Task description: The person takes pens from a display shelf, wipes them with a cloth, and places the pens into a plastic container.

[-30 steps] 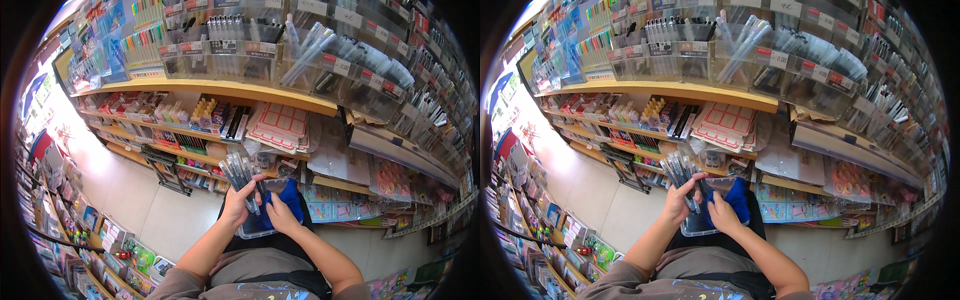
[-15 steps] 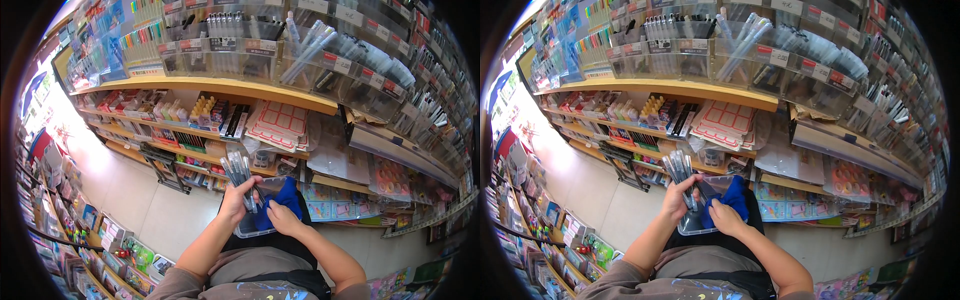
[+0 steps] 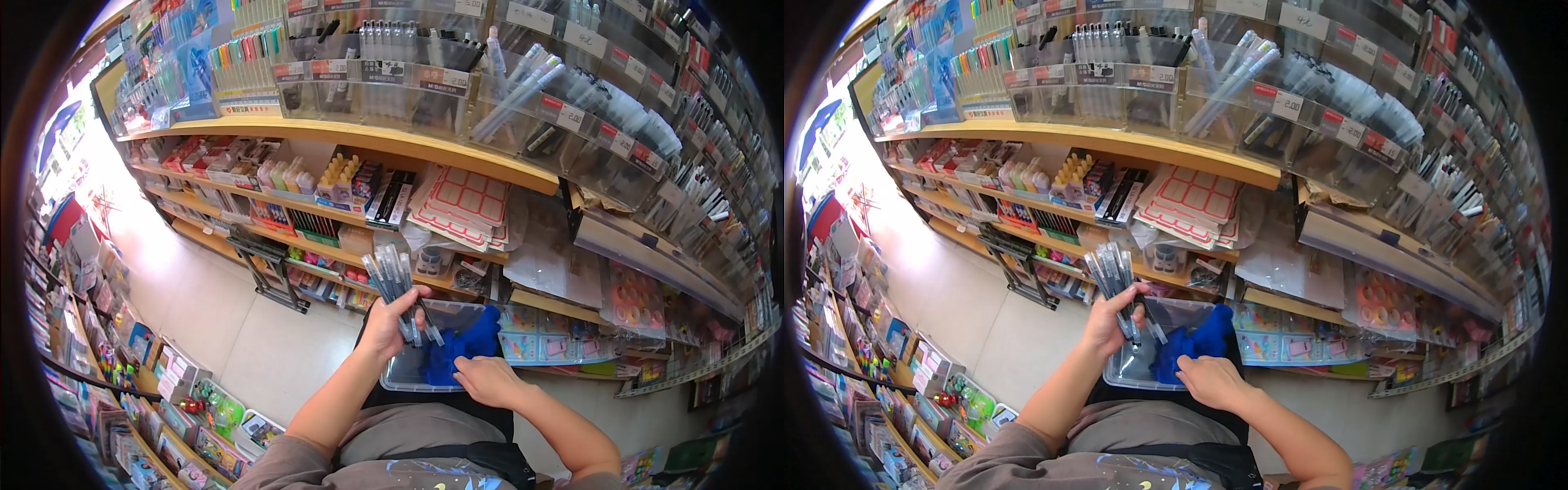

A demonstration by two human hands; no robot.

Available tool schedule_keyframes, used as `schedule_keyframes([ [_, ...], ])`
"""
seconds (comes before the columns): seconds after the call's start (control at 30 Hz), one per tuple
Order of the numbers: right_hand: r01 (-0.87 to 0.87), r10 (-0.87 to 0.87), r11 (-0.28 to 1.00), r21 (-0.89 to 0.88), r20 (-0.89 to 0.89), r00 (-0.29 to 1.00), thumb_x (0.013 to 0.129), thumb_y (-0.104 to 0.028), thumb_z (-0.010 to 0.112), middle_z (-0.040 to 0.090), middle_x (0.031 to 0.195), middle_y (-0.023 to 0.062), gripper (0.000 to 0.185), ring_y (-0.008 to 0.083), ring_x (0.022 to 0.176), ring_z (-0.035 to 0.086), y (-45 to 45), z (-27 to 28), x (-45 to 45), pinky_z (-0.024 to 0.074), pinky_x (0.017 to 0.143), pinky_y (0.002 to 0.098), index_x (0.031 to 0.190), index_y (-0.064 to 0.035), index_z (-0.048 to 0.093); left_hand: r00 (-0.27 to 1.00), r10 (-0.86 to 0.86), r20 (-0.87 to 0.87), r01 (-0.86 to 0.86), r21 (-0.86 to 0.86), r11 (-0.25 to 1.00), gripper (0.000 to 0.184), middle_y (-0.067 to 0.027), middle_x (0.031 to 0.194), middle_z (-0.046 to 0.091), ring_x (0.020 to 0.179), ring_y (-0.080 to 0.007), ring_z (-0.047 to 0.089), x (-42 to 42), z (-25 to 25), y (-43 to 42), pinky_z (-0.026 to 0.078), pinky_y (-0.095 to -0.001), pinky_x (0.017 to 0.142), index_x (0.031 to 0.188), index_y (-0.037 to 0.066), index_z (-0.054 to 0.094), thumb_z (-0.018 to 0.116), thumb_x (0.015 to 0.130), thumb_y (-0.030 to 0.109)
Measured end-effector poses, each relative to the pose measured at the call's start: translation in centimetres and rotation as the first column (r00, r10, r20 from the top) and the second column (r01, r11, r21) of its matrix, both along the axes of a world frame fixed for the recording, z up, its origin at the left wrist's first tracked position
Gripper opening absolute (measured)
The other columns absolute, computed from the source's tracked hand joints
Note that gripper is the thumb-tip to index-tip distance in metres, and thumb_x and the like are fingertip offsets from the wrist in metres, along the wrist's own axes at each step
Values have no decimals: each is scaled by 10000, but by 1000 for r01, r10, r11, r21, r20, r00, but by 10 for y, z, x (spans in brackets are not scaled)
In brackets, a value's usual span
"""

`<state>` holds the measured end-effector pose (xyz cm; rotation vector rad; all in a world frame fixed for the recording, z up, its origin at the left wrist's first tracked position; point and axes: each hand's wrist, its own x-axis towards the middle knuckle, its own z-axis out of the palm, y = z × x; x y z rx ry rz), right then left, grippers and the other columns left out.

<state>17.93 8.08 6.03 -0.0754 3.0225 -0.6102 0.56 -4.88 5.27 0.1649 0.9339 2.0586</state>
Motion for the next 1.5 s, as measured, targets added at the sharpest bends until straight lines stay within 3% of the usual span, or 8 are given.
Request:
schedule_keyframes([
  [0.27,-18,51,998,67,-527,848,666,-115,642,510,582,53,176,215,553,543,-4,-36,1,439,505,330,755,-70,497,993,-12,121,-3,125,992,208,-56,864,556,576,-113,466,-12,-4,-2,393,-260,525,965,5,563,567,849,178],
  [0.5,-75,120,991,108,-521,845,675,-120,637,509,565,56,173,219,515,537,1,7,-3,430,476,330,741,-70,485,987,45,157,-65,121,991,238,-54,891,548,593,-94,457,-12,-8,-8,387,-237,528,1007,8,559,543,856,191],
  [0.73,256,-253,966,-20,-243,936,766,-155,593,532,527,124,139,309,479,551,1,-4,41,419,453,416,794,-53,502,919,-381,-107,383,1,924,272,-70,593,539,539,-142,512,37,14,12,405,-252,539,997,-8,591,601,817,197],
  [0.83,536,-627,733,-418,-111,771,850,-144,510,578,660,158,148,270,597,583,11,-5,34,440,544,346,945,-35,540,862,-461,-211,449,-107,887,256,-50,636,543,546,-126,520,38,13,13,416,-247,517,991,-15,598,582,841,192],
  [0.9,360,-768,211,-909,74,637,901,-159,463,591,796,78,182,134,711,548,23,-14,13,430,652,265,988,-19,540,883,-426,-198,398,-166,902,237,-47,660,556,555,-114,527,33,6,12,426,-251,516,965,-15,609,584,841,186],
  [1.0,308,-750,68,-949,155,643,926,-175,432,561,880,11,212,70,786,484,22,4,-21,413,726,233,1000,-6,538,881,-389,-269,326,-249,912,217,-45,630,563,530,-118,528,34,-1,12,417,-245,502,934,-11,622,613,825,176],
  [1.1,334,-705,336,-880,0,709,920,-155,442,576,912,40,211,113,821,509,8,-2,-53,411,762,251,1024,7,530,801,-474,-365,310,-424,851,181,-36,589,571,502,-110,527,38,0,11,393,-236,490,790,17,608,626,826,193],
  [1.5,101,-927,-67,-993,99,361,959,-258,367,548,819,7,307,89,752,485,32,-39,-63,400,705,240,934,-3,536,815,-522,-252,368,-472,801,240,-31,705,586,520,-97,534,33,-6,14,424,-228,483,883,-14,607,638,819,215],
])
